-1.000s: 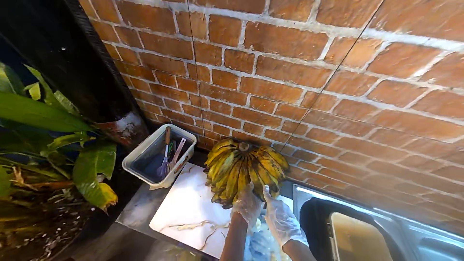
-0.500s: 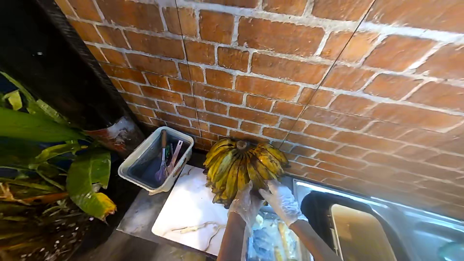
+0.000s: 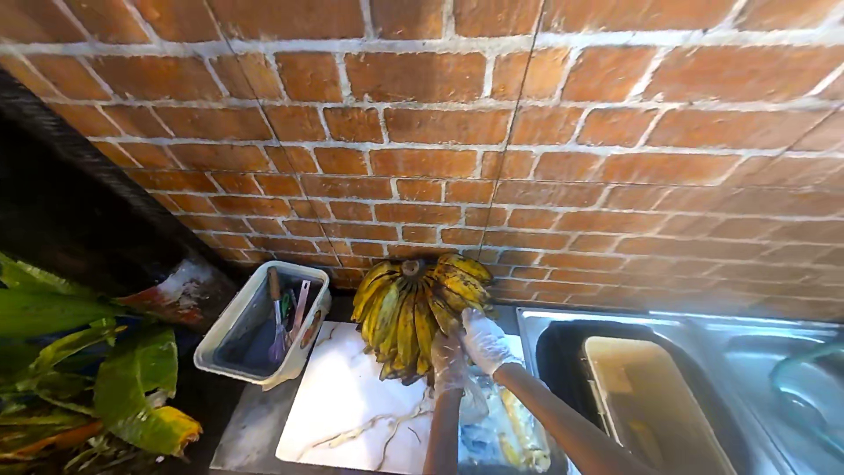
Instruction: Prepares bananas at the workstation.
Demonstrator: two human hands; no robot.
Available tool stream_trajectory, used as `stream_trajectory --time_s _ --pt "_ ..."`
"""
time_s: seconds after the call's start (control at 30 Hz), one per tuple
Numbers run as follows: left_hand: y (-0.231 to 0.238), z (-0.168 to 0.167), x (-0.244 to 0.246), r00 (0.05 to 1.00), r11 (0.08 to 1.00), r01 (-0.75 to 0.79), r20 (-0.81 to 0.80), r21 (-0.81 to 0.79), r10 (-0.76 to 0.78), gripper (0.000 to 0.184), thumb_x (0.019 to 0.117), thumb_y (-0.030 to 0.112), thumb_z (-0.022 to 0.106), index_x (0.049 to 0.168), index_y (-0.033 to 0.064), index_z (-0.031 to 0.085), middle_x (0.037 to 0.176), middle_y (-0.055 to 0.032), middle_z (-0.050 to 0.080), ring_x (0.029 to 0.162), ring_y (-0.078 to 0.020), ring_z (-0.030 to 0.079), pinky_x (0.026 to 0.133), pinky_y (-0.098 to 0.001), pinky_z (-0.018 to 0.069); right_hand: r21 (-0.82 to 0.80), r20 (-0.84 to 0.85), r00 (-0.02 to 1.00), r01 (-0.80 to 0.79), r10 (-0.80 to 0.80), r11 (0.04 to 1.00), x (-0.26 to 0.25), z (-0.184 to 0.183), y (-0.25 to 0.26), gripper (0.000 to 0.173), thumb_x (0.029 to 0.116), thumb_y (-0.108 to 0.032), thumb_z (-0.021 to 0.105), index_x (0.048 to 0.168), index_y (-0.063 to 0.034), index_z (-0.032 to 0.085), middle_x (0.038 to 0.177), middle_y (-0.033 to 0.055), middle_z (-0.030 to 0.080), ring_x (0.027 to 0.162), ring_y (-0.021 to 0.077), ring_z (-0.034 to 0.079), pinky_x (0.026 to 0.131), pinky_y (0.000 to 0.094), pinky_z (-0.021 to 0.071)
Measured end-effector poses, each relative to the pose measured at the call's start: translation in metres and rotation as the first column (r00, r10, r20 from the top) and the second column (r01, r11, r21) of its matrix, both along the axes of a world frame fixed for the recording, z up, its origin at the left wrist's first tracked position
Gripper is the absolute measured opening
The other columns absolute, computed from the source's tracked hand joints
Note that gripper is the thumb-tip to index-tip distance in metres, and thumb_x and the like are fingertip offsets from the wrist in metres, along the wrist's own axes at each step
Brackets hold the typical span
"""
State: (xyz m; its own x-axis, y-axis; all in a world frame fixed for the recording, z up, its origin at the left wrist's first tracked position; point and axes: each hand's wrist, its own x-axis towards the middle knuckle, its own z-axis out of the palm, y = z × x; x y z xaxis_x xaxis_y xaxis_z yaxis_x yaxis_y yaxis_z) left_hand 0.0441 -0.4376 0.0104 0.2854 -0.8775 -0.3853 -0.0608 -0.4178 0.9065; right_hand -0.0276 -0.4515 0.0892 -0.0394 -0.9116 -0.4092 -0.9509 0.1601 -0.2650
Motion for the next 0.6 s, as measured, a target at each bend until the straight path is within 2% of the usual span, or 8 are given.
stream_trajectory --time_s 0.07,0.13,0.2,0.27,0.37,0.43,0.47,0.6 --pt "0.006 0.010 0.000 0.971 1.000 0.018 0.240 0.008 -0.019 0.043 0.1073 0.035 0.052 0.126 0.0003 0.067 0.114 -0.0213 0.072 0.108 -0.0331 0.069 0.098 -0.0526 0.0521 0.033 0.053 0.999 -0.003 0.002 0.999 -0.002 0.003 -0.003 0.044 0.1052 -0.032 0.053 0.140 -0.0045 0.054 0.139 0.0177 0.061 0.129 0.0343 0.061 0.106 0.0532 0.0509" --pt "0.013 0.018 0.002 0.928 0.999 0.031 0.371 0.034 -0.041 0.043 0.1095 0.031 0.046 0.134 0.0000 0.062 0.123 -0.0237 0.069 0.116 -0.0361 0.066 0.103 -0.0540 0.0492 0.031 0.106 0.994 -0.008 0.005 1.000 -0.006 0.001 -0.004 0.046 0.1013 -0.034 0.058 0.136 -0.0050 0.057 0.134 0.0175 0.064 0.126 0.0335 0.062 0.105 0.0540 0.0512" --pt "0.016 0.015 0.004 0.930 1.000 0.028 0.366 0.014 -0.031 0.040 0.1078 0.022 0.049 0.137 -0.0035 0.059 0.124 -0.0256 0.067 0.118 -0.0363 0.065 0.104 -0.0514 0.0484 0.011 0.152 0.988 -0.010 0.008 1.000 -0.011 0.001 -0.006 0.043 0.0978 -0.033 0.062 0.130 -0.0046 0.060 0.126 0.0186 0.067 0.120 0.0344 0.065 0.099 0.0549 0.0531" --pt "0.018 0.008 0.010 0.957 0.999 0.039 0.289 -0.014 -0.033 0.039 0.1056 0.016 0.053 0.138 -0.0055 0.056 0.122 -0.0262 0.067 0.115 -0.0353 0.065 0.103 -0.0493 0.0498 0.057 0.194 0.981 -0.014 0.003 0.998 -0.014 0.014 -0.009 0.042 0.0984 -0.034 0.061 0.128 -0.0046 0.062 0.125 0.0182 0.067 0.120 0.0334 0.065 0.100 0.0537 0.0524" --pt "0.016 0.006 0.022 0.958 0.996 0.083 0.273 0.014 -0.084 0.038 0.1063 0.018 0.053 0.137 -0.0043 0.058 0.121 -0.0258 0.068 0.114 -0.0361 0.066 0.102 -0.0508 0.0507 0.125 0.240 0.971 -0.007 -0.023 0.992 -0.018 0.030 -0.012 0.042 0.0983 -0.034 0.062 0.127 -0.0031 0.062 0.124 0.0203 0.067 0.120 0.0355 0.064 0.099 0.0561 0.0516" --pt "0.018 0.006 0.030 0.960 0.996 0.087 0.270 -0.024 -0.077 0.034 0.1055 0.018 0.055 0.129 -0.0050 0.063 0.112 -0.0252 0.070 0.106 -0.0346 0.068 0.097 -0.0502 0.0519 0.135 0.263 0.963 0.017 -0.052 0.991 -0.022 0.030 -0.014 0.040 0.0982 -0.033 0.062 0.125 -0.0033 0.063 0.122 0.0206 0.067 0.118 0.0357 0.065 0.098 0.0565 0.0519" --pt "0.020 0.008 0.035 0.964 0.995 0.093 0.255 -0.047 -0.078 0.034 0.1045 0.017 0.057 0.130 -0.0051 0.063 0.113 -0.0255 0.070 0.107 -0.0344 0.068 0.098 -0.0500 0.0518 0.133 0.285 0.956 0.035 -0.072 0.991 -0.026 0.029 -0.016 0.039 0.0977 -0.034 0.063 0.122 -0.0037 0.064 0.120 0.0203 0.067 0.115 0.0353 0.065 0.096 0.0565 0.0522" --pt "0.023 0.018 0.076 0.908 0.983 0.140 0.411 -0.122 -0.079 0.039 0.1018 0.014 0.059 0.136 -0.0027 0.060 0.123 -0.0257 0.068 0.116 -0.0375 0.065 0.105 -0.0531 0.0486 0.161 0.340 0.932 0.070 -0.122 0.984 -0.039 0.030 -0.025 0.035 0.0961 -0.035 0.065 0.117 -0.0067 0.067 0.114 0.0180 0.068 0.108 0.0331 0.066 0.090 0.0568 0.0524"
